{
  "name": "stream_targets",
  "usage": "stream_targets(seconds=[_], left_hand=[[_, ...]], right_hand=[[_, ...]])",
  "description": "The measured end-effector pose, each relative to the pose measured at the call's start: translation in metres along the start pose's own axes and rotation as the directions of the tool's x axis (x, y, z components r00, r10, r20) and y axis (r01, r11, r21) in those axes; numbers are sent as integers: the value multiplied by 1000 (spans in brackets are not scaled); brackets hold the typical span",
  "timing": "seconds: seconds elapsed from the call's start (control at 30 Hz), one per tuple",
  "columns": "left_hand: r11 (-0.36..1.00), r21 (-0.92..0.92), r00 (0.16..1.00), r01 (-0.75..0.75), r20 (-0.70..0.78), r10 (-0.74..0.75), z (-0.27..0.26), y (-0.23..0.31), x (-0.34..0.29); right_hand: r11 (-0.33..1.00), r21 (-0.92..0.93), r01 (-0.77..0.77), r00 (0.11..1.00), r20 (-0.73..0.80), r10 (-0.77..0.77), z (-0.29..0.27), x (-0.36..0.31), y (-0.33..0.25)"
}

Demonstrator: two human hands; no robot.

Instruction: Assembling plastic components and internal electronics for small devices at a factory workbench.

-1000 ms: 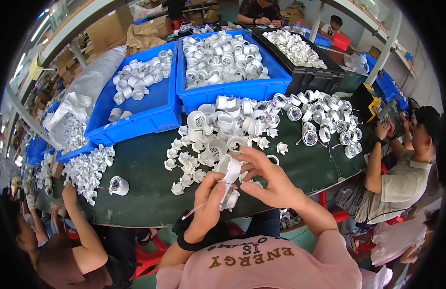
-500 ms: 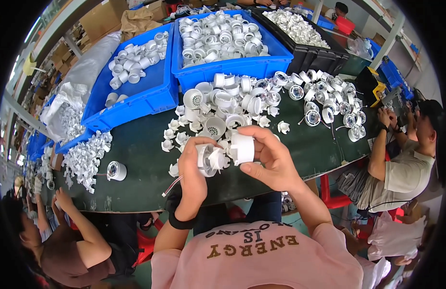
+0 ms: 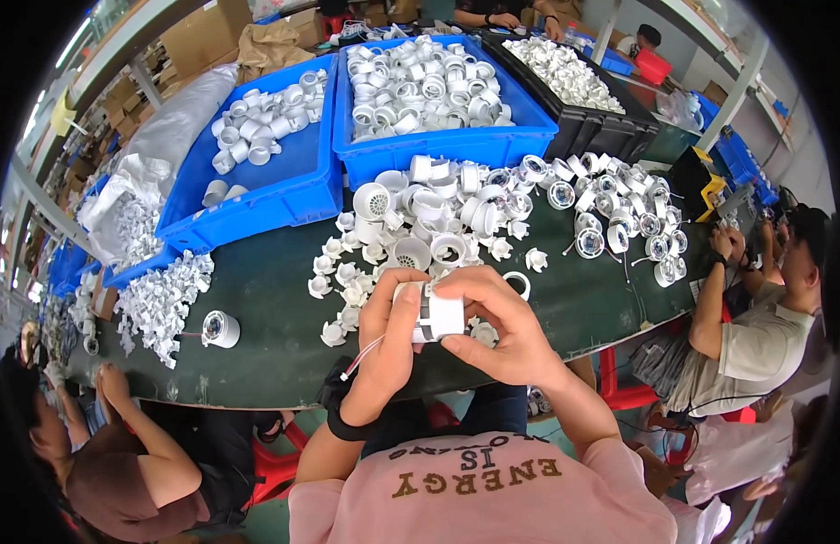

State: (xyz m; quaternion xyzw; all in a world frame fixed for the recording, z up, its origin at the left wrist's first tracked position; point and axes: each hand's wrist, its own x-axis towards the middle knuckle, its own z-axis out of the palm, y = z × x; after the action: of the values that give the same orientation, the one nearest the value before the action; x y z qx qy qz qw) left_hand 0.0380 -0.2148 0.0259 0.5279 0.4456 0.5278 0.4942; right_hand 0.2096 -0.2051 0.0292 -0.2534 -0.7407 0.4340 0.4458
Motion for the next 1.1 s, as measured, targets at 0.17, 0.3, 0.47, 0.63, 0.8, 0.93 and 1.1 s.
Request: stream_targets(seconds=[0.17, 0.3, 0.47, 0.63, 0.8, 0.93, 1.1], left_hand=[[989, 73, 989, -132, -57, 137, -2, -6, 3], [974, 89, 975, -207, -66, 214, -1, -8, 3], [925, 173, 935, -337, -53, 351, -2, -3, -2], [912, 202, 924, -357, -64, 376, -1, 4, -7], [901, 214, 915, -377, -61, 398, -2, 5, -10], [905, 213, 918, -369, -69, 390, -2, 5, -14], [902, 213, 915, -376, -69, 398, 0, 7, -18]], right_hand=[[985, -165, 59, 998, -11, -62, 3, 0, -5], [975, -207, 77, 994, -60, -91, 9, 0, -7], [957, -265, 115, 991, -39, -130, 10, -4, -13], [950, -279, 138, 989, -6, -145, 8, -5, -18], [956, -257, 141, 990, 13, -142, 7, -6, -21], [956, -258, 138, 990, 17, -138, 7, -7, -24], [947, -285, 146, 989, 25, -145, 8, -8, -30]])
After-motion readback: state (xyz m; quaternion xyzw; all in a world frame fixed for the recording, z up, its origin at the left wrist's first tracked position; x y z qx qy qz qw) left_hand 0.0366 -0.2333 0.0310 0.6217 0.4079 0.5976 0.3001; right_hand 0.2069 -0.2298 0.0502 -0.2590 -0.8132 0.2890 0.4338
